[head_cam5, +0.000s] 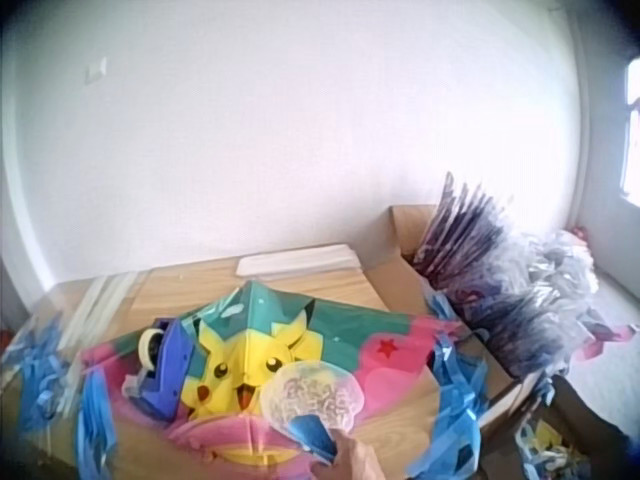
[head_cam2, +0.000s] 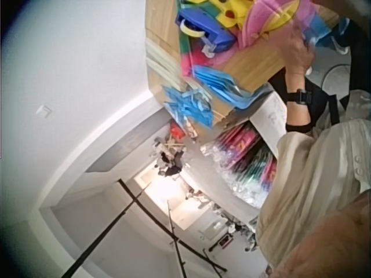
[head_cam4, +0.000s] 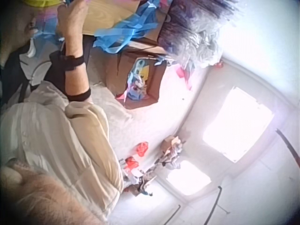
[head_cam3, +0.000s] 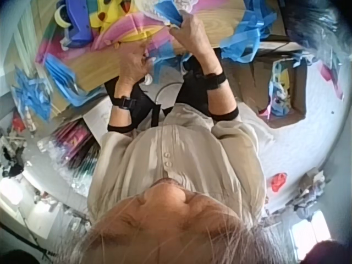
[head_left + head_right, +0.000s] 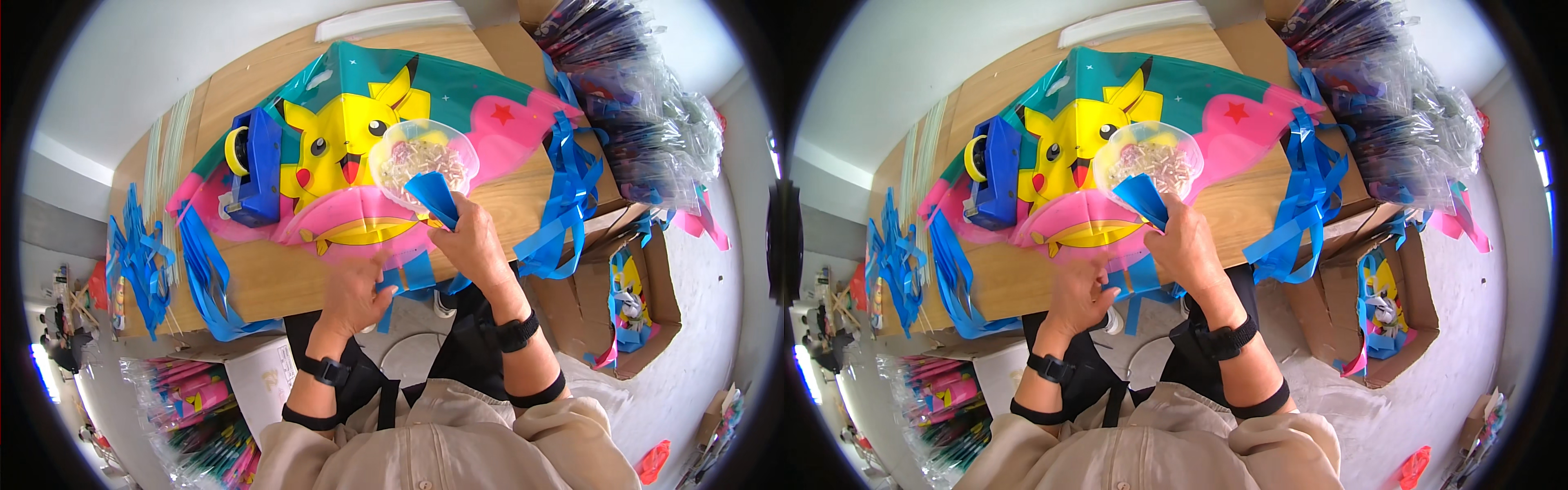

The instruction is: Assembling a Pikachu-themed kite by attaching blue streamers with tape.

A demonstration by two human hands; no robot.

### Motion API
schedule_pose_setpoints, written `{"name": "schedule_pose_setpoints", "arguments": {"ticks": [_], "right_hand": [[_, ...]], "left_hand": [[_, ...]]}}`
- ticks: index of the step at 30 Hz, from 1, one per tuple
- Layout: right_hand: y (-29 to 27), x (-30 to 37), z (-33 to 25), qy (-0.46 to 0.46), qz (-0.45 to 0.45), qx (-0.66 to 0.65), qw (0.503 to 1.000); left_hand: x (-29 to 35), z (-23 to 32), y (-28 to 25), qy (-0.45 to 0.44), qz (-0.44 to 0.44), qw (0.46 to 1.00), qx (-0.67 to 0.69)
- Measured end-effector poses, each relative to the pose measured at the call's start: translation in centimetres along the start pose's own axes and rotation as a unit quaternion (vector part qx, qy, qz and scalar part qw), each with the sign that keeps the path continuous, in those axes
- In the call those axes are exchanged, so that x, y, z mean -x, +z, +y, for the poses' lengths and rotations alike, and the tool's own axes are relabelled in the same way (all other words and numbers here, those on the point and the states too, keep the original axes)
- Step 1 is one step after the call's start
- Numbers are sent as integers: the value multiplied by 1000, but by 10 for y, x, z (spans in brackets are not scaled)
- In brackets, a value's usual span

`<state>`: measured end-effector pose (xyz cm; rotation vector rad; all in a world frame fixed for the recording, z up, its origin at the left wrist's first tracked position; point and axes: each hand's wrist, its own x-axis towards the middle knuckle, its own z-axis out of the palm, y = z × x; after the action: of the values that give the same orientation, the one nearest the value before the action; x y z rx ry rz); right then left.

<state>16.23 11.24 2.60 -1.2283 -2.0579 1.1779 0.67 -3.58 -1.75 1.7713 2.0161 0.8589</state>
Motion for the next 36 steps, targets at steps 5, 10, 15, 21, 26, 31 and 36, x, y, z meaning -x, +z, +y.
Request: {"name": "schedule_pose_setpoints", "arguments": {"ticks": [5,10,15,21,26,31,36], "right_hand": [[5,22,-7,-41,20,-56,997],[48,63,0,-87,-6,53,995],[78,84,-11,-89,-26,15,996],[79,85,-14,58,-143,-362,919],[96,92,-1,150,-97,-452,874],[89,95,-2,162,-130,-439,874],[90,100,-3,190,-134,-429,873]], "left_hand": [[-5,0,3,116,149,980,-70],[15,31,2,-93,90,936,327],[23,40,17,-199,205,879,381],[29,20,-9,-255,126,847,448],[21,2,-42,-292,261,807,442],[8,-129,-116,-163,432,880,-114],[-19,-151,-149,-314,127,863,-374]]}}
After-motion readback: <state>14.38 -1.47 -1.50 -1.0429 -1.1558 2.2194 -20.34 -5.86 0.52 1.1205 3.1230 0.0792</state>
